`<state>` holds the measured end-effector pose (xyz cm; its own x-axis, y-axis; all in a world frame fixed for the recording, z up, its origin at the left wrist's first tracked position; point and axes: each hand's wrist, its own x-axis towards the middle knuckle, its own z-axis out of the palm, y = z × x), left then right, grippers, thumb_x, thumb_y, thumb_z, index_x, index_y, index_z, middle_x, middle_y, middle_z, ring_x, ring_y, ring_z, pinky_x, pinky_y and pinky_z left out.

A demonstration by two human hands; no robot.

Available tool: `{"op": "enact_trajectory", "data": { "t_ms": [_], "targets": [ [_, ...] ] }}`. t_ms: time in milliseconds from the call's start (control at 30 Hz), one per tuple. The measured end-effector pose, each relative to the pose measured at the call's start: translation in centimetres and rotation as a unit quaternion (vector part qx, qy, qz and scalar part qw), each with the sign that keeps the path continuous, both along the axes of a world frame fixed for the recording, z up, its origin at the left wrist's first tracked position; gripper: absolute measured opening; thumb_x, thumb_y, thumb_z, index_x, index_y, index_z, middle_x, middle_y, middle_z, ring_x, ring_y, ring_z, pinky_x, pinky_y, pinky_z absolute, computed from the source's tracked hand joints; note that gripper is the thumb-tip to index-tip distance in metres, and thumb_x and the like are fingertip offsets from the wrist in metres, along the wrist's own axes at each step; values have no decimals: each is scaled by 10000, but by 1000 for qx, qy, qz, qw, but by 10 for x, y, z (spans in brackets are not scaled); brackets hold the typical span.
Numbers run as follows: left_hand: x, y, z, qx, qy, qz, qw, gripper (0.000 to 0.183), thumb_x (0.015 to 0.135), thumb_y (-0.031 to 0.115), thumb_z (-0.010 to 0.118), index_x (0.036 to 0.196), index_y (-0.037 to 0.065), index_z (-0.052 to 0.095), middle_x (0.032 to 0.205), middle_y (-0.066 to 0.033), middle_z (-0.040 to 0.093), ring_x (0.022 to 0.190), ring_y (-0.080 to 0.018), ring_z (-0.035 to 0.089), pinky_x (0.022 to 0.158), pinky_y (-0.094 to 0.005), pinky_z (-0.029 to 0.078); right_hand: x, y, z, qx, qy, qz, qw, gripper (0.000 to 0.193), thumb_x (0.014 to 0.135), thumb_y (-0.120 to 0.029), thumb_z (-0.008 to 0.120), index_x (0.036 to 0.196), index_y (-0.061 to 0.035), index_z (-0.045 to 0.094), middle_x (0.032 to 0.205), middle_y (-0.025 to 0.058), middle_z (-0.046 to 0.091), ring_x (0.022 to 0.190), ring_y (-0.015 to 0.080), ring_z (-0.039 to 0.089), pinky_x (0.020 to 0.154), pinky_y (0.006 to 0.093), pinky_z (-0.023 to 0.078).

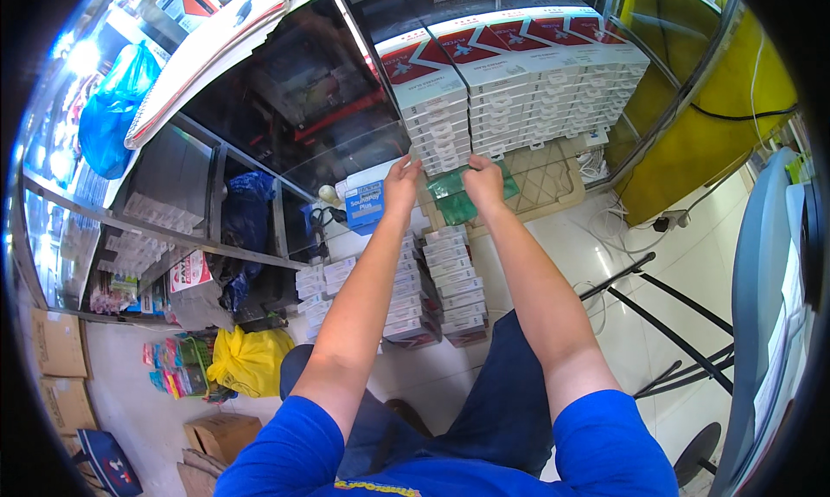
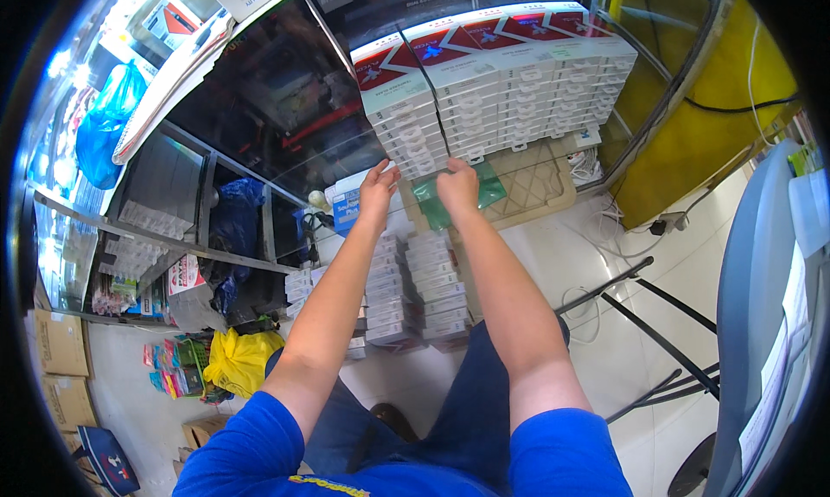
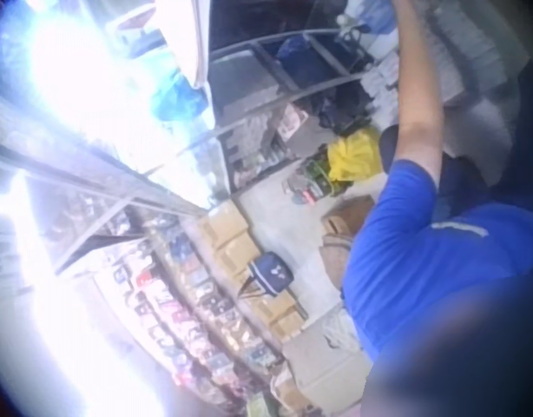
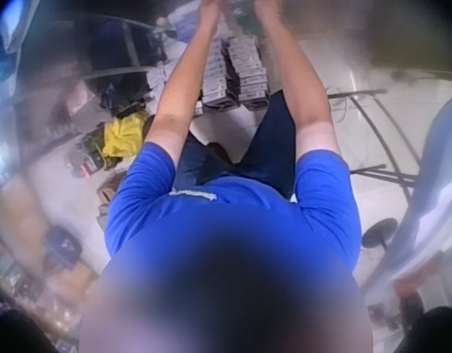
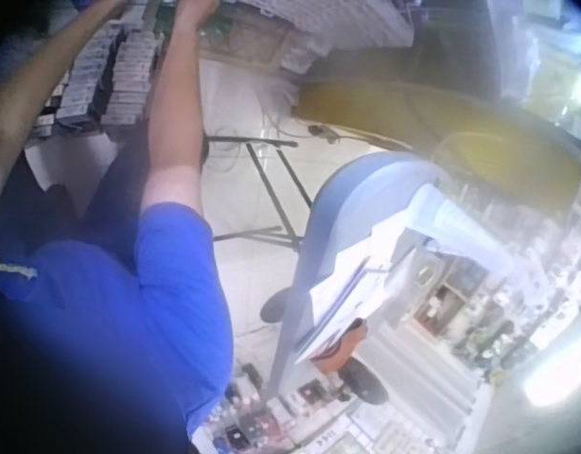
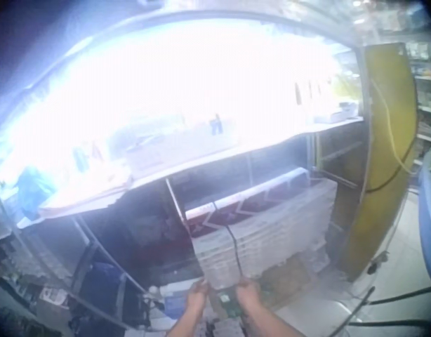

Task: The person sits on the floor and repeatedly picks up small white boxes from a nearby stack, then places them into a growing stack on the floor. The person handles the boxes one at a time, aligning them as they build the pile.

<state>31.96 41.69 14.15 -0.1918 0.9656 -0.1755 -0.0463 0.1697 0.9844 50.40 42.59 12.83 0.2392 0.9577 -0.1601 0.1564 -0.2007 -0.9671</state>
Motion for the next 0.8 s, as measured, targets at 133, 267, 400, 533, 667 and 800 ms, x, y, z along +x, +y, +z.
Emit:
{"op": "enact_trajectory", "data": {
  "t_ms": [133,267,400,533,667,800],
  "targets": [
    [-7,3,-6,-17,-7,33,999,475,1040,132,539,1501,22,499,1382,-107,640,1276,-224,594,1085,-387,451,5,-4,10,-24,41,61,997,505,847,-20,604,1345,52,635,1352,170,679,1219,284,665,1027,356,503],
    [-20,9,-16,-33,-35,97,994,433,1053,161,530,1458,10,545,1389,-121,654,1230,-228,619,1036,-364,480,6,-6,19,-22,-39,150,988,571,844,9,590,1411,72,567,1380,189,657,1251,290,647,1060,355,483],
    [-27,10,-25,-19,-43,42,998,366,1037,120,474,1375,44,592,1360,-66,649,1231,-184,596,1036,-347,456,-11,-3,18,61,80,157,982,656,821,59,559,1469,115,478,1416,243,619,1313,316,610,1101,367,463],
    [-34,4,-23,-34,-28,52,998,374,1012,105,478,1359,52,607,1372,-71,642,1238,-196,592,1040,-382,473,-16,-5,14,59,48,228,971,704,796,87,545,1493,119,450,1452,263,589,1356,323,582,1122,376,451],
    [-52,-34,-18,-47,-19,52,997,403,1009,94,479,1391,21,585,1355,-109,628,1233,-234,588,1046,-411,488,-4,-24,23,-4,17,311,950,699,785,94,542,1481,102,488,1458,246,591,1368,318,577,1114,374,457],
    [-62,-78,-15,-58,-107,112,986,380,1014,101,492,1371,16,591,1295,-106,626,1179,-234,585,1056,-419,480,1,-42,47,-66,21,372,925,522,839,21,598,1360,39,622,1369,219,646,1242,295,650,1006,381,520]
  ]
}}
